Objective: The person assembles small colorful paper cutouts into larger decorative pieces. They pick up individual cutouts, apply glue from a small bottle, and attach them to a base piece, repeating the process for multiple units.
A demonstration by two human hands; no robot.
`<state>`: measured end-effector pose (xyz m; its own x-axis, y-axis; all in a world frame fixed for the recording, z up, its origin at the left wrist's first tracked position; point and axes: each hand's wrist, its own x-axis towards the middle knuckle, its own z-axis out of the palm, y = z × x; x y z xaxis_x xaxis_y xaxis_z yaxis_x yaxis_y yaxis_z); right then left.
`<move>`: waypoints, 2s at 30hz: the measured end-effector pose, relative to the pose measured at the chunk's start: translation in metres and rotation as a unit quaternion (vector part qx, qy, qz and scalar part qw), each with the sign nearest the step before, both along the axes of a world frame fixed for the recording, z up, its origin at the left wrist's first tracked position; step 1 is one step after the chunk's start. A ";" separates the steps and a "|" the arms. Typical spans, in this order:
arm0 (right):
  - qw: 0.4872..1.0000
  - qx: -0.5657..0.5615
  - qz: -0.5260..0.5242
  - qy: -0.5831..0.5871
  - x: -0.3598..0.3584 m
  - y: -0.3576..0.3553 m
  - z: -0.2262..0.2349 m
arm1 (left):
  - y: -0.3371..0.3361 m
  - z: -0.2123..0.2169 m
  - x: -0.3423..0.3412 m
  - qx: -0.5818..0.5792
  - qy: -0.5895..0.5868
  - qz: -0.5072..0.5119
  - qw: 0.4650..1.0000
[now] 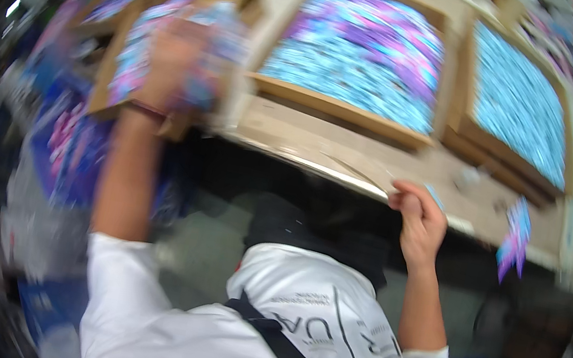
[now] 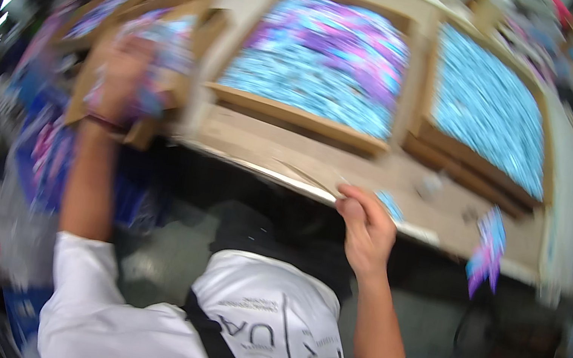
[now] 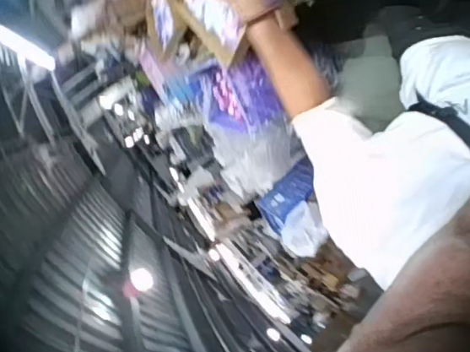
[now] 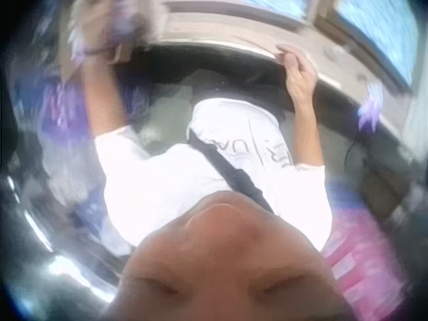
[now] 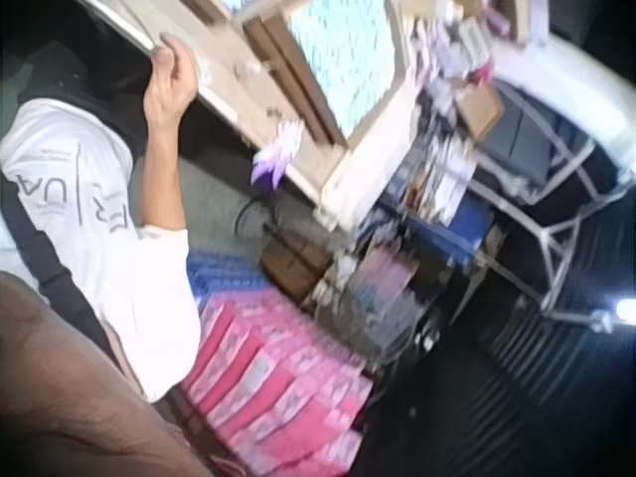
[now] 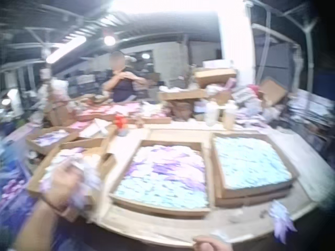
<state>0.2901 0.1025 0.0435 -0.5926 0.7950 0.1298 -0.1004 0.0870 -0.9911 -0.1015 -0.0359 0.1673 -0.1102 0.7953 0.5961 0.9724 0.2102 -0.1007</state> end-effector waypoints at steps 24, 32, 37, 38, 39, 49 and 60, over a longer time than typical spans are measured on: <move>0.758 0.211 -0.371 -0.494 0.217 0.132 0.017 | 0.170 -0.126 0.268 -0.279 -0.290 -0.264 0.877; 0.717 0.231 -0.306 -0.583 0.202 0.158 0.008 | 0.173 -0.119 0.251 -0.297 -0.595 -0.169 0.728; 0.734 0.307 -0.289 -0.532 0.200 0.155 0.002 | 0.167 -0.117 0.245 -0.270 -0.745 -0.144 0.593; 0.728 0.295 -0.270 -0.557 0.200 0.153 0.001 | 0.164 -0.117 0.244 -0.263 -0.751 -0.143 0.589; 0.721 0.291 -0.254 -0.576 0.199 0.151 0.001 | 0.162 -0.117 0.244 -0.256 -0.757 -0.146 0.583; 0.670 0.320 -0.216 -0.634 0.194 0.157 0.010 | 0.135 -0.120 0.262 -0.243 -0.861 -0.137 0.425; 0.970 0.032 -0.229 -0.076 0.173 0.085 0.059 | 0.129 -0.118 0.273 -0.222 -0.898 -0.128 0.357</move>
<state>0.4627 0.1876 0.1026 -0.1957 0.9725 0.1266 0.1095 0.1500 -0.9826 0.1710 0.0932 0.0494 0.1128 0.8881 -0.4456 -0.4669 0.4433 0.7652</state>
